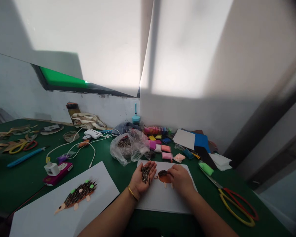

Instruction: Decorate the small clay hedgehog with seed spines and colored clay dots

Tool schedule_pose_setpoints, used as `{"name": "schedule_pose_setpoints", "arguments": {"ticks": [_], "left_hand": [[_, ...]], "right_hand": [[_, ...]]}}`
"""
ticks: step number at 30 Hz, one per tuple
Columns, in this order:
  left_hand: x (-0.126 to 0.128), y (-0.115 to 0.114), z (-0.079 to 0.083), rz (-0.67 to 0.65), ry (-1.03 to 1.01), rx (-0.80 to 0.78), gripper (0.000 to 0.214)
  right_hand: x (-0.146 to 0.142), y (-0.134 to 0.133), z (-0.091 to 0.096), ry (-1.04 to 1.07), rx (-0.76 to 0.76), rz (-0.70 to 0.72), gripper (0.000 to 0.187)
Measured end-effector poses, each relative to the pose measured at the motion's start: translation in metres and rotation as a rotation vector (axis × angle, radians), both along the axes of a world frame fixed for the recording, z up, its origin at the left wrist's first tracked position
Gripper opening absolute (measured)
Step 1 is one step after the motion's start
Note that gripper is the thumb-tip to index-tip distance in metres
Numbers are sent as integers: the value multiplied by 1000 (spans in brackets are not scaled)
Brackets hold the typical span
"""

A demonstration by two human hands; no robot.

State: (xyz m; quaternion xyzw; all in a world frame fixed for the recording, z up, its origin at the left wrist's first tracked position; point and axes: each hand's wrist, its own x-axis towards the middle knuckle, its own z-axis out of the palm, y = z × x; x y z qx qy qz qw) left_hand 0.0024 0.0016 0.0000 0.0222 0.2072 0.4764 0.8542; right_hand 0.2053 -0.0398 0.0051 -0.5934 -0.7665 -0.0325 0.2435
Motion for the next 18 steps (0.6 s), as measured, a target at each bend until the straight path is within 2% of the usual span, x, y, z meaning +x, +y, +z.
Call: {"name": "schedule_pose_setpoints", "arguments": {"ticks": [18], "left_hand": [[0, 1, -3, -21, -10, 18, 29]], "right_hand": [[-1, 6, -10, -32, 56, 0, 16]]}}
